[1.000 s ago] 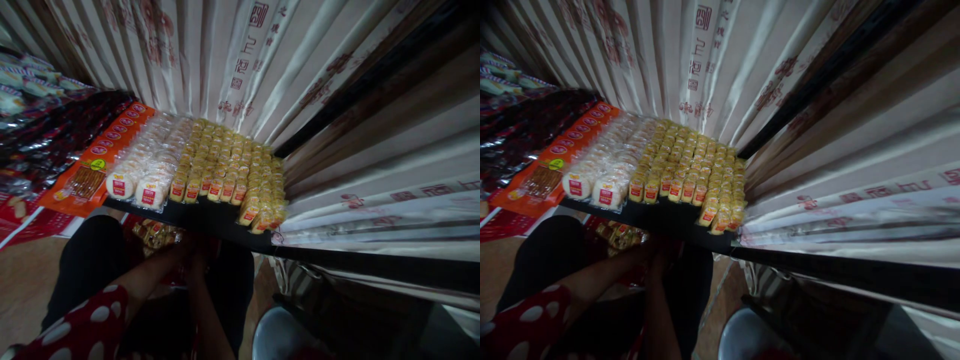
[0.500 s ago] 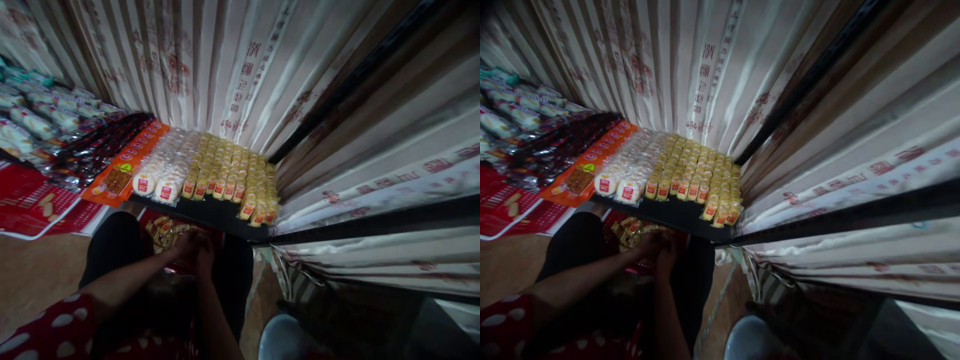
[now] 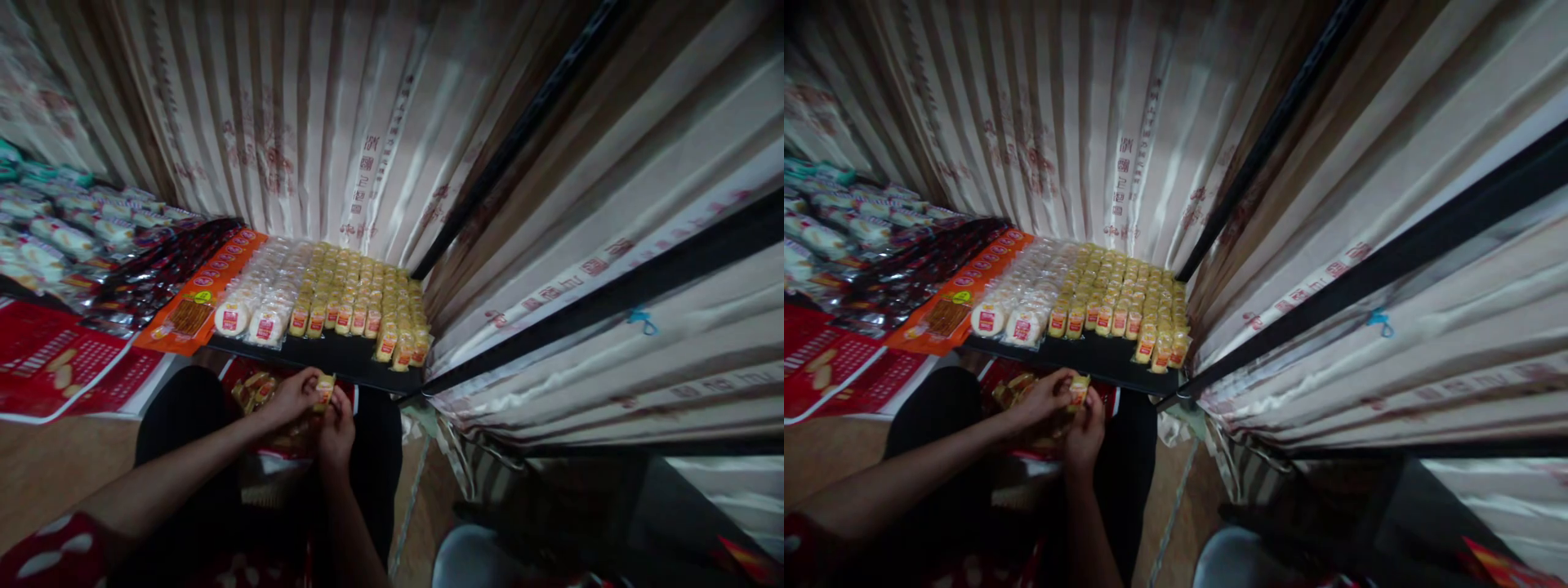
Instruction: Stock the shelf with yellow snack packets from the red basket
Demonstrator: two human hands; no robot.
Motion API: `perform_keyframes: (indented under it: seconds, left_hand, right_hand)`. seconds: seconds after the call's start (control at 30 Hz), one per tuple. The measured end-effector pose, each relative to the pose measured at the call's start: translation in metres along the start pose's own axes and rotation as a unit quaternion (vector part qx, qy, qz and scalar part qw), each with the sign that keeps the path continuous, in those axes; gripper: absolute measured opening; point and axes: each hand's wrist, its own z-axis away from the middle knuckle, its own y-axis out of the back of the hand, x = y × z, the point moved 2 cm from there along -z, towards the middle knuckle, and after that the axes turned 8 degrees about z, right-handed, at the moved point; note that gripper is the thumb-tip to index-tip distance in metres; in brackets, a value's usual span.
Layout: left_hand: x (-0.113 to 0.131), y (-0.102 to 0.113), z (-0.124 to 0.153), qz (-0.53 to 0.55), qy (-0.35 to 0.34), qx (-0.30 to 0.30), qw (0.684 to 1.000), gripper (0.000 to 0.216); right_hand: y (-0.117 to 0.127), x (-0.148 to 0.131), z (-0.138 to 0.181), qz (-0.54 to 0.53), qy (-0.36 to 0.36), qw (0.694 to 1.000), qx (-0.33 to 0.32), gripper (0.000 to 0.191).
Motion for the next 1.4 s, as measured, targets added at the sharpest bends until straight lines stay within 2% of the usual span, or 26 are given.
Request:
perform_keyframes:
  seconds: [0.07,0.2,0.4,0.6,0.83,1.0,1.17,1.4]
  left_hand:
    - [0.019,-0.001,-0.009,0.011,-0.036,-0.004,0.999,0.028]
    - [0.048,-0.006,-0.037,-0.023,-0.088,0.058,0.994,0.033]
    - [0.069,-0.029,-0.077,-0.142,-0.115,0.103,0.978,0.033]
    - [0.070,-0.050,-0.097,-0.226,-0.077,0.141,0.961,0.033]
    - [0.067,-0.065,-0.116,-0.236,-0.073,0.154,0.957,0.036]
    - [0.066,-0.068,-0.125,-0.231,-0.080,0.154,0.957,0.033]
    - [0.062,-0.068,-0.129,-0.195,-0.098,0.160,0.963,0.021]
    - [0.059,-0.067,-0.127,-0.175,-0.099,0.162,0.966,0.013]
  right_hand:
    - [0.006,-0.019,-0.007,0.021,0.033,0.999,0.011,0.038]
    - [0.016,-0.048,-0.026,0.069,0.088,0.993,0.049,0.039]
    - [0.024,-0.053,-0.056,0.132,0.124,0.981,0.073,0.044]
    - [0.028,-0.043,-0.076,0.141,0.130,0.979,0.074,0.045]
    - [0.026,-0.030,-0.091,0.112,0.111,0.986,0.060,0.049]
    - [0.026,-0.026,-0.099,0.112,0.116,0.984,0.074,0.051]
    - [0.025,-0.022,-0.104,0.133,0.119,0.982,0.069,0.053]
    - [0.019,-0.021,-0.102,0.147,0.130,0.977,0.084,0.053]
